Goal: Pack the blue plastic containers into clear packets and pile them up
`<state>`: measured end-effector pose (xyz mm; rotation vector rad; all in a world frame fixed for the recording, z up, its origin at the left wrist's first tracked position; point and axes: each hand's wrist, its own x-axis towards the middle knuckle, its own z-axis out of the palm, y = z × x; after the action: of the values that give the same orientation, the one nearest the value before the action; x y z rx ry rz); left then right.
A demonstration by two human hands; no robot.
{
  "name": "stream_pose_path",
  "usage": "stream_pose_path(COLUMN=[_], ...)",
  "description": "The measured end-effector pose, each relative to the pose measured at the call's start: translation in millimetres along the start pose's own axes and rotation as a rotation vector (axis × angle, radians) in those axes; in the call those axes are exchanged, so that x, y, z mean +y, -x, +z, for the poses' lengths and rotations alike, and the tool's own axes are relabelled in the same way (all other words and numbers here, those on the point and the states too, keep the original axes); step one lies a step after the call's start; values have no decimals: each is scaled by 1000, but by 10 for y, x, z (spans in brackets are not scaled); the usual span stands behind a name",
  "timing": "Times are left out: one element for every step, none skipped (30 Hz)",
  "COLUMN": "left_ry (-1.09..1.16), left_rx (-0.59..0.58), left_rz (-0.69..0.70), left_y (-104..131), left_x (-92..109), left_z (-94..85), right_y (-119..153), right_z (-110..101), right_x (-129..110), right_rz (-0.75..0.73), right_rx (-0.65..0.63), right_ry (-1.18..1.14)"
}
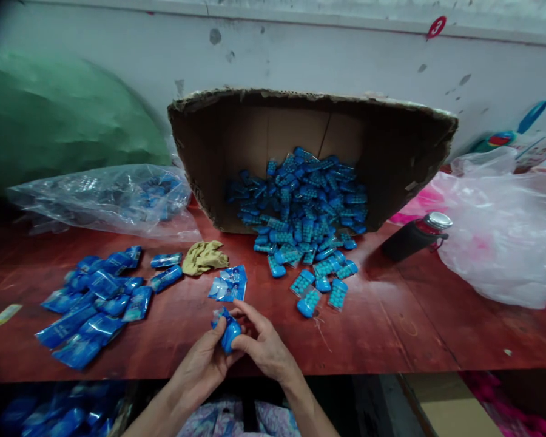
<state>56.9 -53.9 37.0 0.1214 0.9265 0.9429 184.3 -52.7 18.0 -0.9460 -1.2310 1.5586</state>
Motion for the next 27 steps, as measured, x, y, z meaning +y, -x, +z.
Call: stream_pose_path(left_ry=[1,6,15,25,34,39,43,43,39,28,8,-24,-70,-136,-217,-312,-422,-533,-652,-775,-897,-1027,-1165,-1314,-1468,-1629,-1771], left_rx=[20,31,32,24,14,6,5,8,12,16,17,13,17,35,73,128,197,285,383,509,659,779,861,890,858,785,712], left_rz=[0,-1,-3,-6,-8,-10,-14,-17,-17,-10,4,27,72,136,215,307,406,507,608,721,843,957,1056,1128,1170,1177,1151], left_y=[4,7,8,9,9,9,9,7,4,0,-6,-12,-17,-18,-15,-3,16,42,72,97,112,106,74,10,-84,-204,-340], left_x=[-1,1,5,9,14,17,20,23,30,43,66,105,162,240,338,456,588,727,864,990,1097,1181,1241,1278,1300,1314,1326], left_z=[13,23,31,38,44,48,52,55,57,55,48,33,7,-30,-81,-144,-216,-293,-372,-447,-514,-569,-611,-639,-654,-658,-655], right_y=[3,5,5,5,5,5,6,6,6,5,3,-1,-5,-10,-16,-22,-29,-38,-51,-71,-102,-148,-212,-297,-405,-533,-680], right_z=[9,16,23,29,38,48,60,74,89,101,110,113,110,99,81,58,31,2,-24,-45,-57,-59,-49,-25,11,61,120], right_x=[20,42,67,91,115,137,155,170,181,189,193,193,191,185,176,164,150,134,115,93,69,42,12,-19,-50,-78,-101], right_rz=[-23,-47,-68,-84,-93,-97,-99,-99,-96,-90,-81,-72,-61,-52,-45,-38,-31,-25,-24,-30,-40,-57,-77,-103,-135,-167,-199], right_rx=[26,56,85,114,143,175,209,242,264,268,251,223,194,172,164,170,183,197,210,221,228,228,222,212,198,181,169], right_ry=[27,50,73,96,124,157,189,209,208,185,145,98,63,52,62,88,122,157,189,220,256,303,361,433,518,617,726])
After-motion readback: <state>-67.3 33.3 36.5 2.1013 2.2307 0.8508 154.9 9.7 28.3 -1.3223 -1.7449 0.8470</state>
